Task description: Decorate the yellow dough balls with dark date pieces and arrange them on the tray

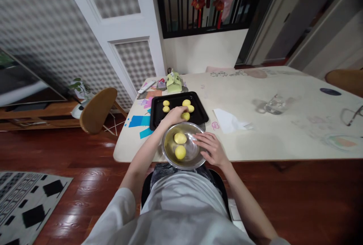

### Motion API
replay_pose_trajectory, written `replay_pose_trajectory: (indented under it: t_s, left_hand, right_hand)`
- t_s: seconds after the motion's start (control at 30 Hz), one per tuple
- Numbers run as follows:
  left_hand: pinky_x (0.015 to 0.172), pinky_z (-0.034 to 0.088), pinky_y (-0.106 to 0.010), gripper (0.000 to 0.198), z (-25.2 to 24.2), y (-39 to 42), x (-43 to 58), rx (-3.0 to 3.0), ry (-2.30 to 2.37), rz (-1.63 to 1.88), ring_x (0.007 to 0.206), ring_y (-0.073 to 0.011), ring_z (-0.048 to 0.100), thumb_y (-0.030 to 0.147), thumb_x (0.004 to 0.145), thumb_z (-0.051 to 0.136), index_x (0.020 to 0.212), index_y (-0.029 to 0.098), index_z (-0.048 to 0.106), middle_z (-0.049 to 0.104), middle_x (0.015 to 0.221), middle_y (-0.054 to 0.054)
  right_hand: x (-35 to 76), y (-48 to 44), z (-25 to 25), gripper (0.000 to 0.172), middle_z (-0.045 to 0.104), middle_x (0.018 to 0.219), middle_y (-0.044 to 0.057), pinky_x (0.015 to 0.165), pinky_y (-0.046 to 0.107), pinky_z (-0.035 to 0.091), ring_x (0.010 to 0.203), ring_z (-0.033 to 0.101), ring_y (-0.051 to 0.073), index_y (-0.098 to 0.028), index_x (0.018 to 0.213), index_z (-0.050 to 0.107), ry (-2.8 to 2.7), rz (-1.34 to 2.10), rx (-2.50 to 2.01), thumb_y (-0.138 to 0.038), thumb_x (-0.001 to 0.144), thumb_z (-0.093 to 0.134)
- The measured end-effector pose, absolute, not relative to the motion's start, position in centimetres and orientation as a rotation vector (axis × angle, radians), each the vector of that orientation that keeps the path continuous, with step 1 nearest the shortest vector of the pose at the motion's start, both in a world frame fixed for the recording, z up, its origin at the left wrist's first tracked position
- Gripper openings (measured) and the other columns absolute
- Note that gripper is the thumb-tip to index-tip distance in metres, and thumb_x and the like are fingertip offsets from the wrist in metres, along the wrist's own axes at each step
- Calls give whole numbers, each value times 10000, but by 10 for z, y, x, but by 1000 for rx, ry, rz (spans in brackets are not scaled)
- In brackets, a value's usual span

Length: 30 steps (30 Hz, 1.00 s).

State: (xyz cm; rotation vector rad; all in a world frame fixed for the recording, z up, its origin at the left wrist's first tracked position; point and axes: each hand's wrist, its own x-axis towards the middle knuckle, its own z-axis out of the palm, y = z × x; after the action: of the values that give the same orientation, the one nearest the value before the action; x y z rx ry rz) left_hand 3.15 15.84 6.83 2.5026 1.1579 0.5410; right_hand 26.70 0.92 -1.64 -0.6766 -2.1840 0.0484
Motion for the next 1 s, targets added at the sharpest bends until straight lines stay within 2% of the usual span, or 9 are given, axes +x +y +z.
replay_pose_trajectory:
  t_s: [0.1,0.23,0.37,0.5,0.63,1.0]
  left_hand:
    - [954,575,-385,480,74,143,30,2464,1089,799,1057,-248,687,121,793,763,1264,157,675,699,1183,-116]
    - [879,594,-332,368,87,100,28,2371,946,997,1091,-234,658,221,891,722,1255,182,692,641,1205,-111]
    - [866,596,-322,313,91,57,26,2340,872,880,1072,-233,663,260,901,740,1205,204,695,642,1194,-96]
    - [989,566,-364,323,81,38,26,2445,832,684,1107,-245,666,169,867,751,1181,206,685,647,1182,-90]
    - [999,562,-381,391,73,37,29,2521,855,536,1119,-258,667,109,840,744,1212,213,682,642,1215,-92]
    - [980,563,-402,377,60,41,38,2610,1058,425,1104,-278,688,337,936,767,1276,221,651,666,1226,-85]
  right_hand:
    - [268,9,-16,443,699,1440,126,1087,569,507,1335,647,306,-239,1422,644,-2201,42,-673,-401,1060,450]
    - [268,10,-17,447,703,1432,121,1088,553,502,1339,642,296,-234,1432,637,-2191,36,-671,-399,1065,440]
    - [268,9,-20,456,732,1379,117,1080,555,503,1307,655,305,-243,1436,648,-2164,18,-711,-393,1054,448]
    - [267,8,-22,419,770,1289,109,1023,527,517,1236,684,305,-236,1382,680,-2110,-47,-748,-350,1041,464]
    - [267,6,-21,381,771,1282,112,983,505,516,1198,691,303,-225,1327,694,-2084,-84,-740,-330,1030,480]
    - [267,6,-20,386,756,1306,118,984,512,502,1187,684,315,-230,1319,696,-2099,-73,-756,-355,1021,485]
